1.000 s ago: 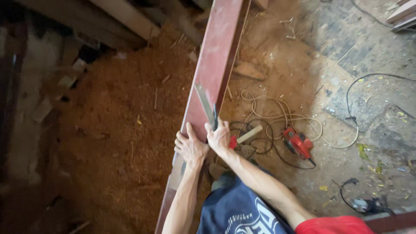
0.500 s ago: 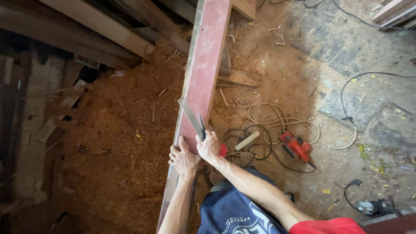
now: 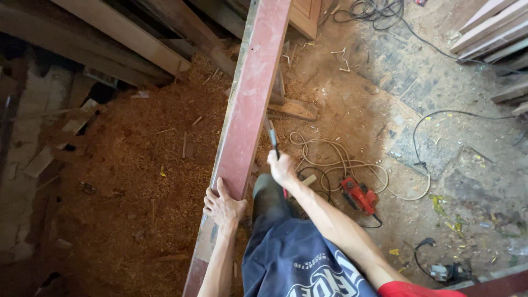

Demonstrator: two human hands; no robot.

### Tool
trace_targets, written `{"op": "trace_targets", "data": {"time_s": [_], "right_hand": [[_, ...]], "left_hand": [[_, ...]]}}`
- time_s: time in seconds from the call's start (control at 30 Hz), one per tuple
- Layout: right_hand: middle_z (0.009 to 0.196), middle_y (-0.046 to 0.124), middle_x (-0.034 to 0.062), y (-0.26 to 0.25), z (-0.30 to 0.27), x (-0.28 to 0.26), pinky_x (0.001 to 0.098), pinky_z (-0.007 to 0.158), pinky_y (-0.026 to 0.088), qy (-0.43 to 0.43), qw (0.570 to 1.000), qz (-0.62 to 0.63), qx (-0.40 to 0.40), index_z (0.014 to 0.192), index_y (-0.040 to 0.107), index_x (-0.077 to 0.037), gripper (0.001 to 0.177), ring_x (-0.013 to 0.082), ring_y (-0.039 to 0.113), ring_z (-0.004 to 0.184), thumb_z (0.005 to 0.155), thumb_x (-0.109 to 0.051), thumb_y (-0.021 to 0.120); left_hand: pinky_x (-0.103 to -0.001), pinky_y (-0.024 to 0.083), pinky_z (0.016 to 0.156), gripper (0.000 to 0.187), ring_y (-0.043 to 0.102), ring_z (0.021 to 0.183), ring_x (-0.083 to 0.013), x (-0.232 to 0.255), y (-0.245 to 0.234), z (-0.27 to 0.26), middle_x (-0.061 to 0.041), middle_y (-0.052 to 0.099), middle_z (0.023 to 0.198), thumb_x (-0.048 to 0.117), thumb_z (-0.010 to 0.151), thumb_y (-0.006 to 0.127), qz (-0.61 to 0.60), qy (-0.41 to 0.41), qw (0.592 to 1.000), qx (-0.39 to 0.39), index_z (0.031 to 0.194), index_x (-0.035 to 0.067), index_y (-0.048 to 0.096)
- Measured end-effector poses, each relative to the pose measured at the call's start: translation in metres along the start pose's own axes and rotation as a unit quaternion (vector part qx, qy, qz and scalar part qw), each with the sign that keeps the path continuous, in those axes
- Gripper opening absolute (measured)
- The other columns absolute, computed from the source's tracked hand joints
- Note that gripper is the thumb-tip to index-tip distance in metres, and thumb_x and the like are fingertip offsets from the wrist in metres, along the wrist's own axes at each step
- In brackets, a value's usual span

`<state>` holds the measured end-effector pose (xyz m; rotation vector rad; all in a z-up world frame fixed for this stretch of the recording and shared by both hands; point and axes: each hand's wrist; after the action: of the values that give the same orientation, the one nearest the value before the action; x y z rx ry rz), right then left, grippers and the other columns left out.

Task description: The person uses a combination square and a pencil to measure and mark a long wooden plank. They repeatedly position the square at different points along the plank and draw lines to indicate measurements.

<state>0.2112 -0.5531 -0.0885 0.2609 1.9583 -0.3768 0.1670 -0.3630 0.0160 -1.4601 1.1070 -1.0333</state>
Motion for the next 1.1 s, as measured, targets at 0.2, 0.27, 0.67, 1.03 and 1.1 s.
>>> {"op": "trace_targets", "data": {"time_s": [0.2,0.27,0.67,1.03,1.1], "right_hand": [[0.061,0.059,0.0024,-0.040,0.053,-0.027,0.0347,0.058,0.043,-0.006,0.999,0.004,0.041,0.072,0.067,-0.007,0.036,0.0123,0.056,0.062,0.091,-0.037,0.065],[0.060,0.062,-0.0038,-0.051,0.072,-0.032,0.0303,0.058,0.044,0.025,0.999,-0.001,0.040,0.071,0.070,-0.014,0.028,0.0079,0.058,0.062,0.086,-0.037,0.068],[0.068,0.061,-0.0056,-0.097,0.295,-0.101,0.0302,0.061,0.045,-0.001,0.998,0.053,0.030,0.091,0.073,-0.010,0.026,0.0066,0.055,0.067,0.092,-0.035,0.066],[0.131,0.057,0.0269,-0.057,0.395,-0.162,0.0434,0.105,0.047,-0.020,0.999,0.032,0.024,0.117,0.067,0.000,0.047,0.0396,0.061,0.120,0.092,-0.039,0.065],[0.137,0.052,0.0280,-0.059,0.394,-0.168,0.0446,0.104,0.047,-0.030,0.999,0.019,0.016,0.123,0.065,0.001,0.051,0.0416,0.059,0.120,0.093,-0.040,0.067]], "left_hand": [[-0.065,0.022,0.113,0.114,0.022,0.147,-0.0451,0.050,-0.005,0.023,-0.026,0.029,0.156,0.048,0.057,0.089,-0.055,0.055,0.995,0.067,0.151,0.016,0.034],[-0.066,0.020,0.115,0.111,0.021,0.148,-0.0436,0.082,-0.005,0.044,-0.024,0.028,0.157,0.049,0.060,0.088,-0.084,0.068,0.992,0.067,0.151,0.015,0.035],[-0.072,0.018,0.113,0.122,0.017,0.149,-0.0497,0.338,-0.024,0.288,-0.030,0.020,0.160,0.049,0.057,0.092,-0.108,0.123,0.986,0.019,0.156,0.019,0.028],[-0.062,0.054,0.085,0.133,0.060,0.104,-0.0511,0.378,-0.022,0.385,-0.039,0.043,0.128,0.055,0.064,0.093,-0.054,0.141,0.985,-0.080,0.160,0.017,0.009],[-0.061,0.054,0.087,0.130,0.061,0.105,-0.0511,0.376,-0.018,0.386,-0.037,0.046,0.127,0.053,0.065,0.094,-0.079,0.156,0.983,-0.063,0.161,0.021,0.012]]}}
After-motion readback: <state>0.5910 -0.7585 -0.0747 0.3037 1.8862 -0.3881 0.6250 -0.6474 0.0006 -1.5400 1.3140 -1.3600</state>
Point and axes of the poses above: each hand's wrist, its own z-axis towards the middle knuckle, its own y-axis out of the palm, x = y × z
